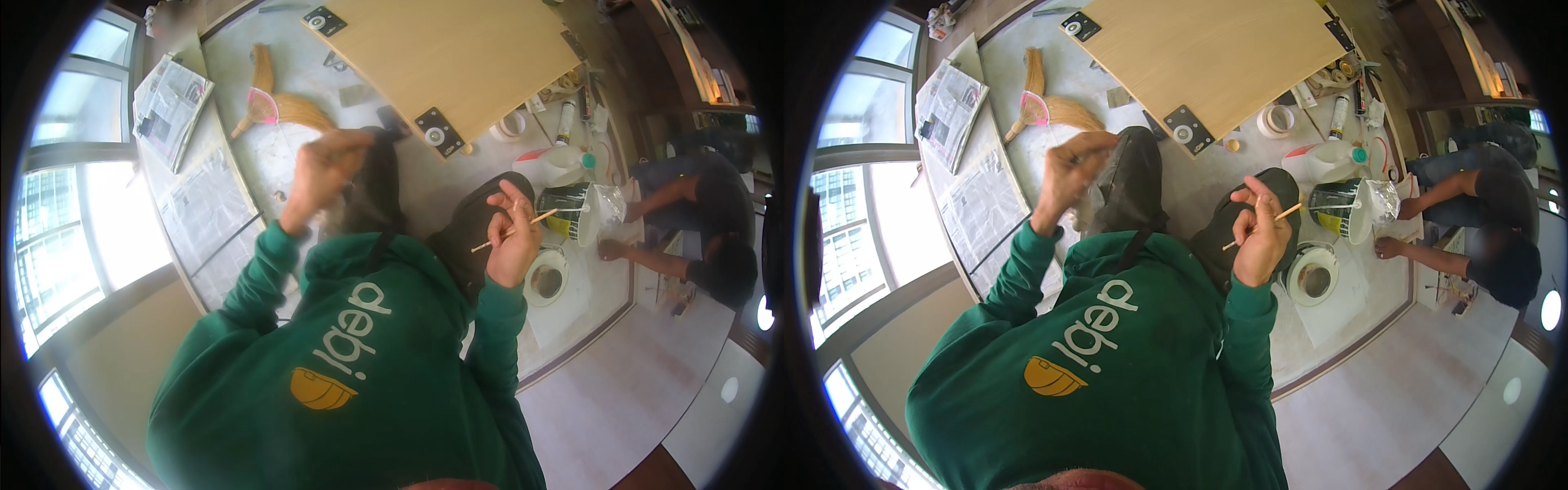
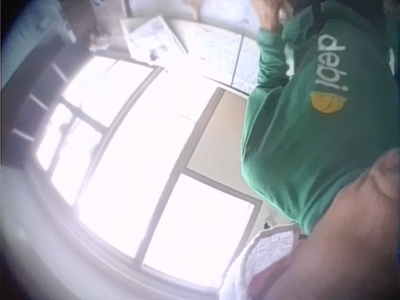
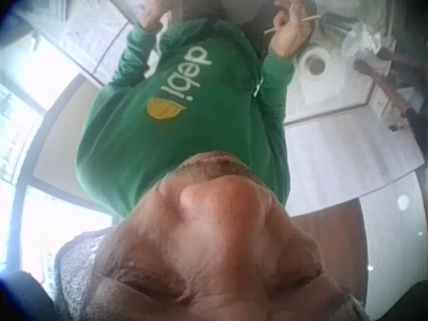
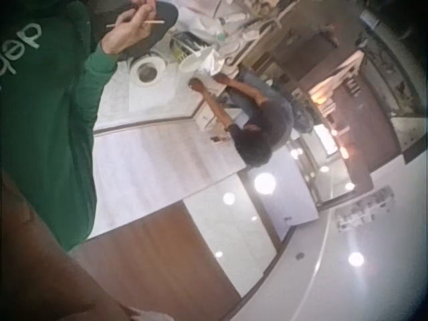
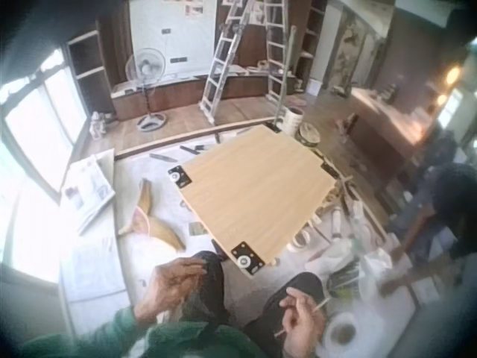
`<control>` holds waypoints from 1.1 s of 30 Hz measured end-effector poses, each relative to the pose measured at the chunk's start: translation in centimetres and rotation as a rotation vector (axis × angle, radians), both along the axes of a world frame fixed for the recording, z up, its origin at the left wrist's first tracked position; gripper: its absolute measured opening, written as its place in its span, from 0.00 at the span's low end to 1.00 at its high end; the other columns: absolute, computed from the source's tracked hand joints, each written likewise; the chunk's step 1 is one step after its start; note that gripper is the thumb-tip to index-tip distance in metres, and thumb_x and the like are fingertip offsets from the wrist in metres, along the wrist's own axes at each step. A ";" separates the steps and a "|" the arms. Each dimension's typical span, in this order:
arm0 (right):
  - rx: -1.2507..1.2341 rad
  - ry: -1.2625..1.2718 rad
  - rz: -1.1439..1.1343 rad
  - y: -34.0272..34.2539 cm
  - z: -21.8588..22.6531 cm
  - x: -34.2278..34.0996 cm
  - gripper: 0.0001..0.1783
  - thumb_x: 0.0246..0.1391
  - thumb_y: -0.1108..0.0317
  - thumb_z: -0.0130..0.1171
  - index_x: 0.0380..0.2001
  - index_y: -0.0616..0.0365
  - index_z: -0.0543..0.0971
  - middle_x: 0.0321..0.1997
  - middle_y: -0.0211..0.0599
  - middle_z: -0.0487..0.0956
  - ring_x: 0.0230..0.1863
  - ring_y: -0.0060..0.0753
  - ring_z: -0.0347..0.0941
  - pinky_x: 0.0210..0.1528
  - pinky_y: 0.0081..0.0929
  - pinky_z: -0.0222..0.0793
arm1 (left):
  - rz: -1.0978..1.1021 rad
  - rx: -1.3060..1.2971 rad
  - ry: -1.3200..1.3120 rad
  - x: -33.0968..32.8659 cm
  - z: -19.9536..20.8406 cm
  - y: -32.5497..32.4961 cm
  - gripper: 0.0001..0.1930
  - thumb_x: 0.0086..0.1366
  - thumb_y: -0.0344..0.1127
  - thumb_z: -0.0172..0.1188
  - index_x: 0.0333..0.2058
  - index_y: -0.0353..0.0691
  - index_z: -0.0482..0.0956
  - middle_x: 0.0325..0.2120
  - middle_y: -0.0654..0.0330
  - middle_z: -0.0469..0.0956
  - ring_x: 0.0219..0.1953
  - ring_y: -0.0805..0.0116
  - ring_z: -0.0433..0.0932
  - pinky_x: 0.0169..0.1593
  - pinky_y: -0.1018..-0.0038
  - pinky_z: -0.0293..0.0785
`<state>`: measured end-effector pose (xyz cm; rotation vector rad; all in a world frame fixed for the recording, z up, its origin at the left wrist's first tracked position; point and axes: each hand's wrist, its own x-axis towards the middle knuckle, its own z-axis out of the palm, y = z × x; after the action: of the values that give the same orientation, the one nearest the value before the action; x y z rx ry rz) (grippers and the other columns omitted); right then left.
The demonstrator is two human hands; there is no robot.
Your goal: The person applies a finish to a wooden board using a brush and a small container, then wipes the surface with a cloth. The person also uses sandpaper to smooth the board and continues wiping it down.
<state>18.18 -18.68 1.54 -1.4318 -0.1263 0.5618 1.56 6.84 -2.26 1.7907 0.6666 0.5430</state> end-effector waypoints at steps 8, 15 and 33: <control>-0.170 0.114 0.051 2.5 -6.1 5.4 0.30 0.74 0.52 0.45 0.63 0.69 0.71 0.49 0.53 0.84 0.16 0.18 0.62 0.17 0.13 0.51 | 0.144 -0.082 0.246 2.8 0.7 16.6 0.17 0.67 0.35 0.61 0.51 0.36 0.85 0.29 0.57 0.84 0.25 0.71 0.79 0.29 0.73 0.76; -0.261 0.149 0.003 7.2 -8.7 10.6 0.36 0.72 0.45 0.47 0.63 0.71 0.71 0.51 0.55 0.85 0.15 0.17 0.59 0.15 0.15 0.47 | -0.070 0.857 0.398 6.5 -5.3 34.2 0.25 0.64 0.30 0.59 0.60 0.53 0.79 0.32 0.53 0.84 0.26 0.59 0.81 0.38 0.63 0.81; -0.383 0.051 -0.022 11.6 -6.9 16.0 0.30 0.57 0.42 0.67 0.40 0.63 0.85 0.25 0.34 0.79 0.14 0.19 0.58 0.15 0.23 0.48 | -0.197 0.426 0.452 10.5 -5.5 33.8 0.54 0.64 0.84 0.42 0.13 0.27 0.74 0.07 0.53 0.64 0.16 0.57 0.73 0.32 0.56 0.74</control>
<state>34.17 -7.05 -5.33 -1.7862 0.0413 0.6261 12.05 40.66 -7.78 2.3867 0.7012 0.1453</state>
